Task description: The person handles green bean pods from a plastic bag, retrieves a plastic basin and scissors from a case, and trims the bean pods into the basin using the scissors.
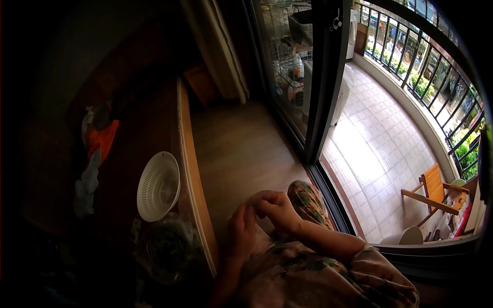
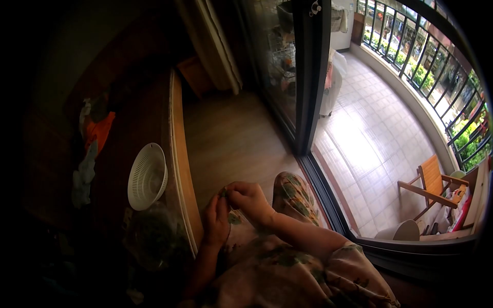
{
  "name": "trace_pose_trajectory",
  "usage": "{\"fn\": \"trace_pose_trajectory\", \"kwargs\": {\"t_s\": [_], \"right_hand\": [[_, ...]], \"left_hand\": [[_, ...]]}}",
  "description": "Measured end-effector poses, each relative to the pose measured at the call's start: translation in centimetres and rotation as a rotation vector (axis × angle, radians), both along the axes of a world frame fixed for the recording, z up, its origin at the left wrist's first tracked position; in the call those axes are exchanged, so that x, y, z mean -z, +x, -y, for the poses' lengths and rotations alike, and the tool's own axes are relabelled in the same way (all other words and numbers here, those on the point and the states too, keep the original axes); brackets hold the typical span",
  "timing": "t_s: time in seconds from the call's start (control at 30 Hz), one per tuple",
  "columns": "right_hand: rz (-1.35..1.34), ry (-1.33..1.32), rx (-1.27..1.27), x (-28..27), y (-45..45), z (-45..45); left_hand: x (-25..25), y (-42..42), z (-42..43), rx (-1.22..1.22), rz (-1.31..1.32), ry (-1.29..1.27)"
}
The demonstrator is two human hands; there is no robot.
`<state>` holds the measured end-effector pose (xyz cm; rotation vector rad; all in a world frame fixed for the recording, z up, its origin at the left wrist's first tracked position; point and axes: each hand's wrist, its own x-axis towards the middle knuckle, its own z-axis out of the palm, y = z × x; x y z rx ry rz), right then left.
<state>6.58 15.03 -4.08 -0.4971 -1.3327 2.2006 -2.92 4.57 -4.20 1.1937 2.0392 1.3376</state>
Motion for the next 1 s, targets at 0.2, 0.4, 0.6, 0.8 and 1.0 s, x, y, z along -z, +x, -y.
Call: {"fn": "trace_pose_trajectory", "kwargs": {"t_s": [0.2, 0.4, 0.6, 0.8, 1.0], "right_hand": [[-0.013, -0.059, 0.021, -0.8, 0.2, 0.4], [0.031, -0.069, 0.055, -0.6, 0.6, 0.6], [0.166, 0.310, 0.116, 1.3, 0.5, 0.9], [0.094, 0.432, 0.117, 0.1, 0.0, 1.6], [0.174, 0.294, 0.109, 0.9, -0.6, 2.0]], "left_hand": [[-0.8, 0.8, -0.4, -0.065, 0.195, 0.002], [-1.4, 0.6, -0.6, -0.055, 0.192, -0.138], [2.2, 0.4, -0.5, 0.037, 0.343, 0.052], [2.6, 0.2, -0.4, 0.006, 0.352, 0.207], [1.6, -0.4, 0.5, -0.073, 0.027, 0.187]]}}
